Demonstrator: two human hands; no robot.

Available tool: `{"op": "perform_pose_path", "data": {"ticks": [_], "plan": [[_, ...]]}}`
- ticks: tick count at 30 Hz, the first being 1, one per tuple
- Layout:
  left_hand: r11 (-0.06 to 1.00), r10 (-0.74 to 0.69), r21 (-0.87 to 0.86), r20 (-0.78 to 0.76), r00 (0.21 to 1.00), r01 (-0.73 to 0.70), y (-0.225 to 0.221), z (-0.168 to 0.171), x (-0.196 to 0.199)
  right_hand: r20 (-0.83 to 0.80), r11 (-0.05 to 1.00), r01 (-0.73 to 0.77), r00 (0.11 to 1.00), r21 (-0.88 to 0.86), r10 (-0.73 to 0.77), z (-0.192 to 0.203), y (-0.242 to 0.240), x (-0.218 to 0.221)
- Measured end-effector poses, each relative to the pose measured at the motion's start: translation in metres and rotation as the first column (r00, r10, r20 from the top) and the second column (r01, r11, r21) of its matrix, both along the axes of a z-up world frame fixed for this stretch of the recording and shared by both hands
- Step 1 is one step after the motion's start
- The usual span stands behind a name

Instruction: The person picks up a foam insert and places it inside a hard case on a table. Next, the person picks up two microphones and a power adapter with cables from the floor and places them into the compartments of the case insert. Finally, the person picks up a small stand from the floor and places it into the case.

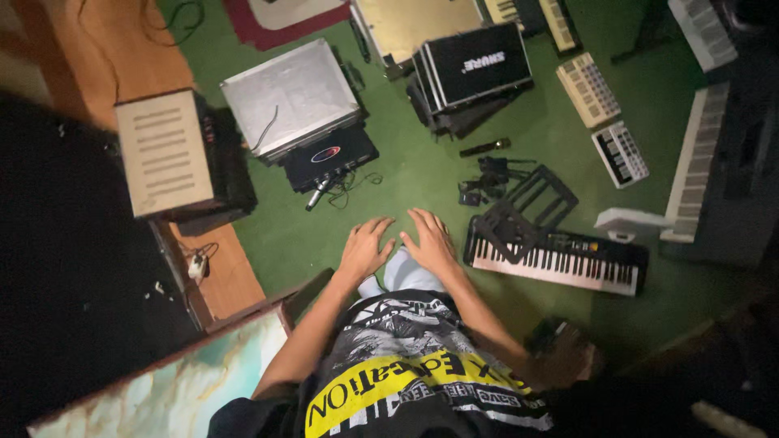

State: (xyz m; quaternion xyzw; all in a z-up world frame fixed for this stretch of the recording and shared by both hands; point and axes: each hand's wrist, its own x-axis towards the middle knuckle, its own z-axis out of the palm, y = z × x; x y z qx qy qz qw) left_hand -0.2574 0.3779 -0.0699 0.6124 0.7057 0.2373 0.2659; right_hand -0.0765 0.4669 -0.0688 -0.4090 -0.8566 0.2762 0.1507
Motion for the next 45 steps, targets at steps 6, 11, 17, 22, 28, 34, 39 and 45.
{"op": "perform_pose_path", "data": {"ticks": [6,11,17,22,28,34,39,45], "plan": [[0.989,-0.149,-0.022,-0.016,0.989,0.149,0.064,-0.003,0.007,-0.036,0.993,0.114,0.993,0.017,-0.113,-0.011,0.038,0.017],[0.971,-0.235,0.03,-0.035,0.971,0.236,0.133,0.003,0.024,-0.042,0.975,0.222,0.974,0.015,-0.221,-0.009,0.083,0.032],[0.94,-0.333,0.059,-0.04,0.942,0.335,0.196,0.005,0.052,-0.106,0.954,0.3,0.948,-0.024,-0.301,-0.015,0.125,0.063],[0.904,-0.428,0.019,-0.015,0.904,0.428,0.233,0.0,0.066,-0.113,0.923,0.38,0.917,-0.052,-0.384,-0.028,0.144,0.08],[0.833,-0.554,-0.006,-0.013,0.833,0.554,0.288,-0.01,0.072,-0.069,0.848,0.516,0.848,-0.121,-0.526,-0.023,0.165,0.084],[0.733,-0.677,-0.099,-0.008,0.736,0.673,0.361,-0.037,0.068,0.241,0.632,0.701,0.71,-0.33,-0.662,-0.016,0.214,0.073],[0.649,-0.75,-0.193,0.002,0.662,0.736,0.421,-0.069,0.066,0.062,0.672,0.686,0.711,-0.278,-0.7,-0.049,0.25,0.068],[0.49,-0.868,-0.014,-0.094,0.487,0.871,0.477,-0.077,0.084,0.037,0.559,0.809,0.574,-0.182,-0.818,-0.05,0.273,0.072]]}}
